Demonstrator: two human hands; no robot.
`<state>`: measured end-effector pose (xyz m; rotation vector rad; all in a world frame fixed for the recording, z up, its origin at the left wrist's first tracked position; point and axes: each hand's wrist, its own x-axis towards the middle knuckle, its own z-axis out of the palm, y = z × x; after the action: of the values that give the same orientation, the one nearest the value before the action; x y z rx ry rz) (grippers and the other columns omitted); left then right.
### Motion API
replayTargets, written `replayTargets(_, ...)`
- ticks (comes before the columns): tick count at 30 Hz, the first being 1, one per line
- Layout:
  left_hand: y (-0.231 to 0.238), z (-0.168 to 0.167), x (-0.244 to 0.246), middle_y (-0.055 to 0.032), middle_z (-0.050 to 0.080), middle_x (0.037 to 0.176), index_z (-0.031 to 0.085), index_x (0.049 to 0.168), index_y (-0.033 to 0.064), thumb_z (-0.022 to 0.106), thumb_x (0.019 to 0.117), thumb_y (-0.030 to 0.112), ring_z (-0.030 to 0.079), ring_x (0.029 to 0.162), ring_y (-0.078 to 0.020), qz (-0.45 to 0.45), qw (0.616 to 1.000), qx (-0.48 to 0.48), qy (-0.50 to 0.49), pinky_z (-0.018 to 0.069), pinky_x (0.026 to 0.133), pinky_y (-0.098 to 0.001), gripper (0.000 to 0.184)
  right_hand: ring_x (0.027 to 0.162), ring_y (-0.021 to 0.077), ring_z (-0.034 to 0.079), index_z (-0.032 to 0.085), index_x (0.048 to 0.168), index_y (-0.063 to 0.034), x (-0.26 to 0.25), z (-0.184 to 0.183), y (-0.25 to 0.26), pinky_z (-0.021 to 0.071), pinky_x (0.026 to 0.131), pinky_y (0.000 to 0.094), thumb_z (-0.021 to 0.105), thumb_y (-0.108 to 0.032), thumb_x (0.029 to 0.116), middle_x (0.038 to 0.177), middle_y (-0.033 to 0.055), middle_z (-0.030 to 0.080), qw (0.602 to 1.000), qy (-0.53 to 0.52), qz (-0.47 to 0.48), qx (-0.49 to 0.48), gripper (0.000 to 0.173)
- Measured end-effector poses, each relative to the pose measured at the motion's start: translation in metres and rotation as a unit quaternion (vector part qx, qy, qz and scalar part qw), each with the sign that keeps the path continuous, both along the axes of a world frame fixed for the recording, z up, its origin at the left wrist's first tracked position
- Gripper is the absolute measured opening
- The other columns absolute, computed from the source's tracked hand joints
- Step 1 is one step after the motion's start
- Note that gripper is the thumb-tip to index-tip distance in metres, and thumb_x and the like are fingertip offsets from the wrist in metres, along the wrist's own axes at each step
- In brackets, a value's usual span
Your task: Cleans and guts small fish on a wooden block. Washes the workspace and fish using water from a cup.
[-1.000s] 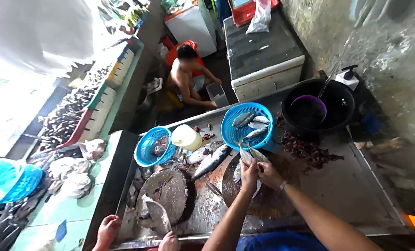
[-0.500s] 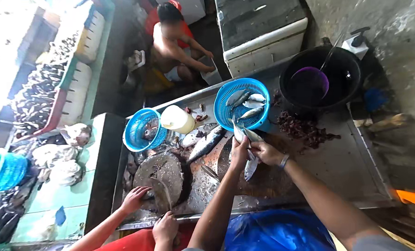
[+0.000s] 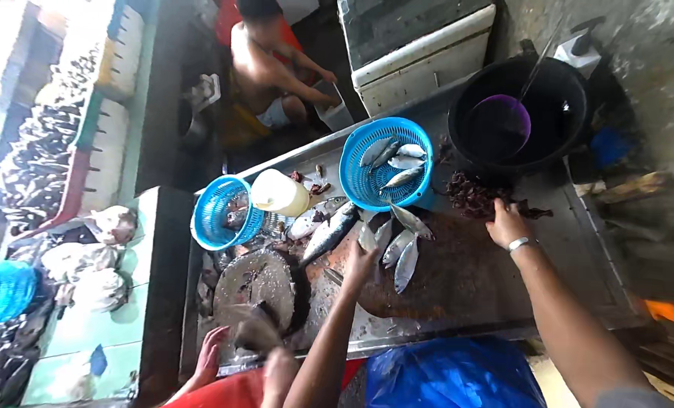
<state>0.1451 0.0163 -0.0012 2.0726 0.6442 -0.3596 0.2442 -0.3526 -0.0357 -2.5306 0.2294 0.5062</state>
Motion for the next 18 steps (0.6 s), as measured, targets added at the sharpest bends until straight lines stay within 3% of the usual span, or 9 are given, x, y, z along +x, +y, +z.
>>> replayTargets(2, -0.006, -0.005, 0.005, -0.0152, 0.069, 0.118, 0.051, 0.14, 0.003, 0.065, 0.0984, 0.046, 0.069, 0.106, -0.0253, -0.083, 0.993, 0.083, 0.0, 0.0568, 0.095, -0.0478, 0.062, 0.128, 0.0515, 0.055, 0.045, 0.155, -0.0114, -0.002, -0.012, -0.008, 0.0476, 0.101, 0.0694, 0.068, -0.019, 0.0956, 0.151, 0.0315, 0.045, 0.999, -0.024, -0.031, 0.001, 0.064)
replayTargets(5, -0.013, 0.002, 0.045, -0.0166, 0.067, 0.125, 0.06, 0.134, 0.0044, 0.061, 0.1016, 0.042, 0.062, 0.121, -0.0331, -0.138, 0.97, 0.185, -0.081, 0.0481, 0.107, -0.0562, 0.05, 0.117, 0.0403, 0.064, 0.061, 0.14, -0.0084, -0.027, -0.022, 0.006, 0.0559, 0.095, 0.0558, 0.067, -0.017, 0.0939, 0.144, 0.026, 0.052, 0.994, -0.098, -0.026, 0.041, 0.047)
replayTargets(6, -0.016, 0.002, 0.07, -0.0159, 0.067, 0.124, 0.063, 0.131, 0.0063, 0.06, 0.1028, 0.039, 0.062, 0.12, -0.0341, -0.149, 0.961, 0.209, -0.104, 0.0485, 0.105, -0.0574, 0.043, 0.109, 0.0361, 0.067, 0.065, 0.134, -0.0071, -0.033, -0.029, 0.012, 0.0583, 0.09, 0.0507, 0.066, -0.016, 0.0924, 0.14, 0.0252, 0.055, 0.989, -0.139, -0.018, 0.05, 0.042)
replayTargets(7, -0.019, 0.0, 0.098, -0.0143, 0.068, 0.121, 0.066, 0.126, 0.0083, 0.059, 0.1032, 0.035, 0.063, 0.117, -0.0337, -0.163, 0.952, 0.225, -0.131, 0.0501, 0.101, -0.0576, 0.035, 0.109, 0.0351, 0.067, 0.069, 0.128, -0.0057, -0.038, -0.036, 0.02, 0.0579, 0.092, 0.0491, 0.066, -0.016, 0.0915, 0.137, 0.0249, 0.058, 0.982, -0.18, -0.01, 0.058, 0.038)
replayTargets(9, -0.028, -0.009, 0.158, -0.0102, 0.07, 0.121, 0.072, 0.12, 0.013, 0.059, 0.1022, 0.031, 0.062, 0.12, -0.0326, -0.212, 0.934, 0.249, -0.14, 0.0498, 0.1, -0.058, 0.029, 0.123, 0.0379, 0.06, 0.072, 0.121, -0.0052, -0.048, -0.048, 0.038, 0.0518, 0.104, 0.0516, 0.066, -0.019, 0.0923, 0.134, 0.024, 0.06, 0.969, -0.238, 0.008, 0.071, 0.033)
replayTargets(11, -0.039, -0.029, 0.213, -0.0083, 0.068, 0.127, 0.073, 0.121, 0.0168, 0.062, 0.0988, 0.028, 0.058, 0.126, -0.034, -0.283, 0.918, 0.257, -0.103, 0.0487, 0.1, -0.0594, 0.028, 0.125, 0.0389, 0.058, 0.073, 0.119, -0.0087, -0.054, -0.056, 0.055, 0.0482, 0.107, 0.0538, 0.063, -0.026, 0.0937, 0.131, 0.0221, 0.061, 0.958, -0.278, 0.022, 0.067, 0.032)
replayTargets(13, -0.049, -0.057, 0.255, -0.01, 0.064, 0.136, 0.069, 0.131, 0.0163, 0.07, 0.095, 0.028, 0.054, 0.13, -0.0386, -0.355, 0.898, 0.249, -0.068, 0.0492, 0.098, -0.0639, 0.038, 0.122, 0.0359, 0.06, 0.075, 0.115, -0.0123, -0.056, -0.057, 0.07, 0.0482, 0.106, 0.0528, 0.061, -0.028, 0.095, 0.127, 0.0181, 0.065, 0.949, -0.308, 0.037, 0.062, 0.029)
replayTargets(15, -0.055, -0.08, 0.278, -0.0137, 0.058, 0.143, 0.061, 0.14, 0.0154, 0.073, 0.0897, 0.02, 0.051, 0.132, -0.0454, -0.415, 0.865, 0.28, -0.028, 0.0528, 0.09, -0.0674, 0.052, 0.122, 0.0311, 0.061, 0.075, 0.118, -0.0124, -0.051, -0.045, 0.087, 0.0499, 0.107, 0.0471, 0.06, -0.027, 0.0959, 0.127, 0.0148, 0.067, 0.948, -0.301, 0.069, 0.075, 0.03)
replayTargets(18, -0.054, -0.089, 0.292, -0.0179, 0.052, 0.146, 0.054, 0.144, 0.011, 0.069, 0.0897, 0.011, 0.052, 0.13, -0.0481, -0.453, 0.827, 0.333, 0.011, 0.058, 0.082, -0.064, 0.056, 0.136, 0.0263, 0.055, 0.065, 0.139, -0.0124, -0.024, -0.025, 0.118, 0.0451, 0.115, 0.0452, 0.055, -0.033, 0.1026, 0.144, 0.0081, 0.062, 0.96, -0.205, 0.154, 0.115, 0.043)
